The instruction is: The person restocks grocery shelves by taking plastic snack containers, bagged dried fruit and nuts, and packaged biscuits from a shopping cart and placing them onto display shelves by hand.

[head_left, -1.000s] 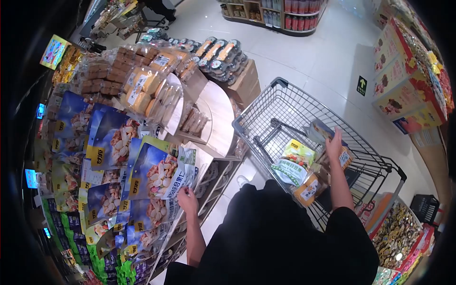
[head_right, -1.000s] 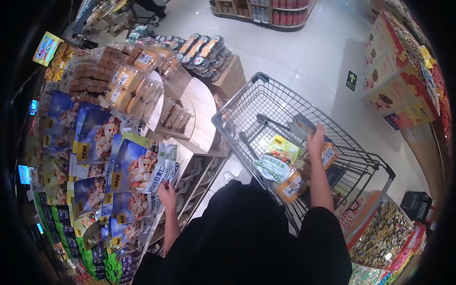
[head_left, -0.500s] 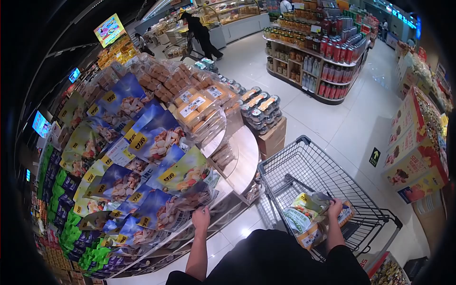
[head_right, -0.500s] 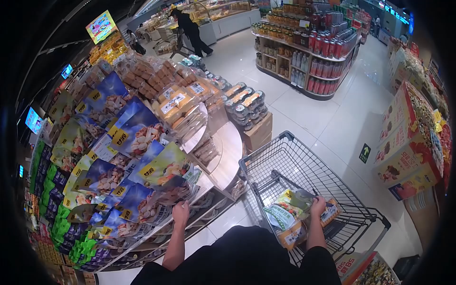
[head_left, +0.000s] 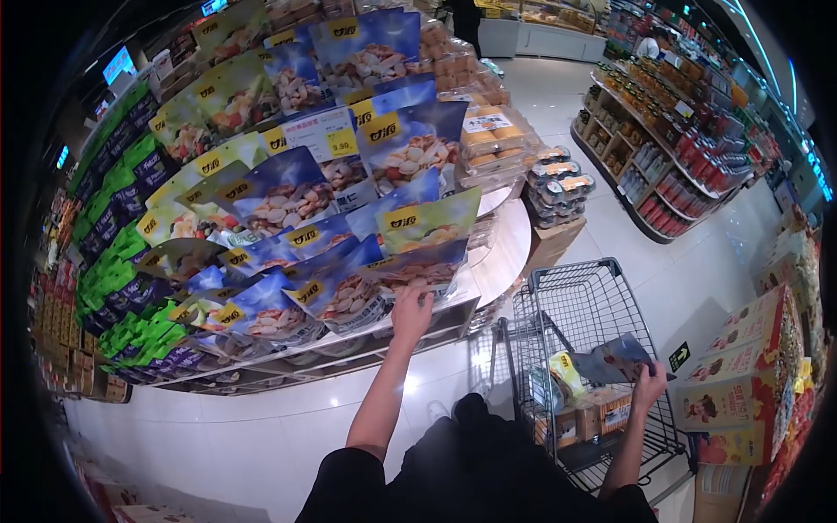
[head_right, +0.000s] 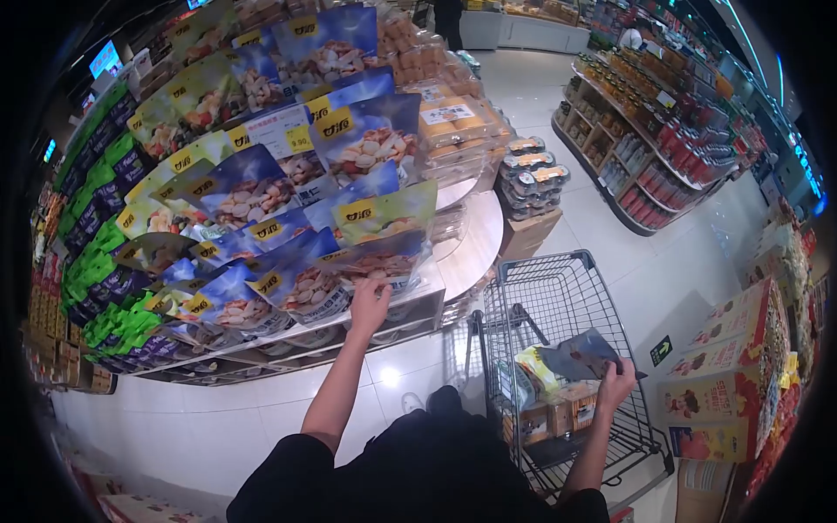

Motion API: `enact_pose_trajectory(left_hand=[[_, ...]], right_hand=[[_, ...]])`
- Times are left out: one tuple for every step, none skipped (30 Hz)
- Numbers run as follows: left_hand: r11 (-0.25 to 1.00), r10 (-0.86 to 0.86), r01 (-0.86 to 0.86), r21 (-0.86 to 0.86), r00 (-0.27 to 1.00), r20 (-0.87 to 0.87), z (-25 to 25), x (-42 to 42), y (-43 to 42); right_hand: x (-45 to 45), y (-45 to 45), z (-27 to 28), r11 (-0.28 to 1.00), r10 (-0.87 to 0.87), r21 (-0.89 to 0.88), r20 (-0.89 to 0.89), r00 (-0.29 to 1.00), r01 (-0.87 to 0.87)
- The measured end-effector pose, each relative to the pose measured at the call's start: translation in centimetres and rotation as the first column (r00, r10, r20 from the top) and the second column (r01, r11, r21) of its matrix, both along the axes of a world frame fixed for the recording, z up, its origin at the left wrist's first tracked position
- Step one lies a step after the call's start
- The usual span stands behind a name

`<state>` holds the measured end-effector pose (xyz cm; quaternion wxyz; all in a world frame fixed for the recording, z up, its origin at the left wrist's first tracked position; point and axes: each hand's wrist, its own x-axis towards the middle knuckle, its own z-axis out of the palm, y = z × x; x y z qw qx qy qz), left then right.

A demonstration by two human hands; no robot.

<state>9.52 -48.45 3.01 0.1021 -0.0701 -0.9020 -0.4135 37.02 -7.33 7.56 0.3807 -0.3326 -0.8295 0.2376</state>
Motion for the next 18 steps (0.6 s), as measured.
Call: enact_pose_trajectory(left_hand=[[0.999, 0.004, -0.004, 0.035, 1.0, -0.003, -0.8, 0.4, -0.5], [0.997, 0.011, -0.01, 0.072, 1.0, -0.006, -1.7, 0.8, -1.0], [0.998, 0.021, -0.02, 0.053, 0.999, -0.032, -2.5, 1.2, -1.5], [0.997, 0.046, -0.045, 0.061, 0.999, -0.02, -2.9, 1.9, -2.0], [0.995, 0.014, -0.018, 0.1, 0.999, 0.035, -3.3, 2.6, -2.3], [0.99, -0.019, 0.007, 0.139, 0.996, 0.088, -3.7, 3.6, -2.7], [0.981, -0.046, 0.021, 0.195, 0.991, 0.127, -4.6, 4.8, -2.8], [0.976, -0.092, 0.052, 0.212, 0.98, 0.179, -6.2, 6.0, -2.9], [0.967, -0.169, 0.132, 0.217, 0.972, 0.162, -7.8, 7.7, -3.1], [0.966, -0.198, 0.136, 0.221, 0.938, 0.284, -8.8, 9.8, -3.0], [0.963, -0.232, 0.175, 0.203, 0.923, 0.308, -11.1, 11.8, -2.8], [0.947, -0.286, 0.204, 0.248, 0.885, 0.366, -11.5, 14.0, -2.7], [0.925, -0.343, 0.221, 0.308, 0.834, 0.432, -11.9, 16.1, -2.5], [0.928, -0.329, 0.201, 0.314, 0.837, 0.437, -12.2, 17.6, -2.3], [0.86, -0.437, 0.196, 0.471, 0.761, 0.48, -12.4, 18.4, -2.1], [0.769, -0.547, 0.17, 0.616, 0.675, 0.496, -12.3, 19.1, -1.9], [0.754, -0.571, 0.137, 0.642, 0.62, 0.538, -12.3, 19.2, -1.6], [0.695, -0.601, 0.024, 0.719, 0.569, 0.562, -10.9, 18.9, -1.7]], right_hand=[[-0.2, -0.6, 1.8, 1.0, 0.018, 0.007, 0.011, 1.0, -0.018], [-0.4, -1.3, 3.6, 0.998, 0.039, 0.04, -0.015, 0.999, -0.038], [-0.9, -1.7, 5.3, 0.995, 0.064, 0.074, -0.042, 0.997, -0.061], [-1.4, -2.1, 6.6, 0.993, 0.089, 0.082, -0.03, 0.996, -0.086], [-1.9, -2.4, 7.8, 0.991, 0.084, 0.112, -0.056, 0.995, -0.077], [-2.4, -2.9, 8.7, 0.988, 0.08, 0.139, -0.081, 0.994, -0.068], [-3.1, -3.3, 9.5, 0.992, 0.086, 0.105, -0.105, 0.991, -0.075], [-4.0, -3.8, 10.4, 0.994, 0.094, 0.069, -0.131, 0.987, -0.086], [-4.9, -4.5, 11.2, 0.988, 0.135, 0.099, -0.147, 0.98, -0.121], [-6.0, -5.7, 12.1, 0.98, 0.194, 0.069, -0.186, 0.963, -0.184], [-7.0, -6.7, 12.8, 0.976, 0.218, 0.021, -0.193, 0.957, -0.218], [-7.8, -7.8, 13.2, 0.969, 0.236, -0.027, -0.197, 0.952, -0.246], [-8.4, -8.9, 13.4, 0.964, 0.256, -0.027, -0.182, 0.949, -0.265], [-9.2, -10.0, 13.4, 0.936, 0.353, 0.048, -0.158, 0.922, -0.35], [-10.2, -11.2, 13.4, 0.895, 0.444, 0.122, -0.134, 0.886, -0.43], [-11.0, -13.1, 13.2, 0.863, 0.504, 0.099, -0.169, 0.847, -0.495], [-11.7, -15.0, 13.3, 0.824, 0.563, 0.149, -0.103, 0.82, -0.547], [-12.2, -17.0, 13.3, 0.777, 0.615, 0.194, -0.034, 0.788, -0.599]])
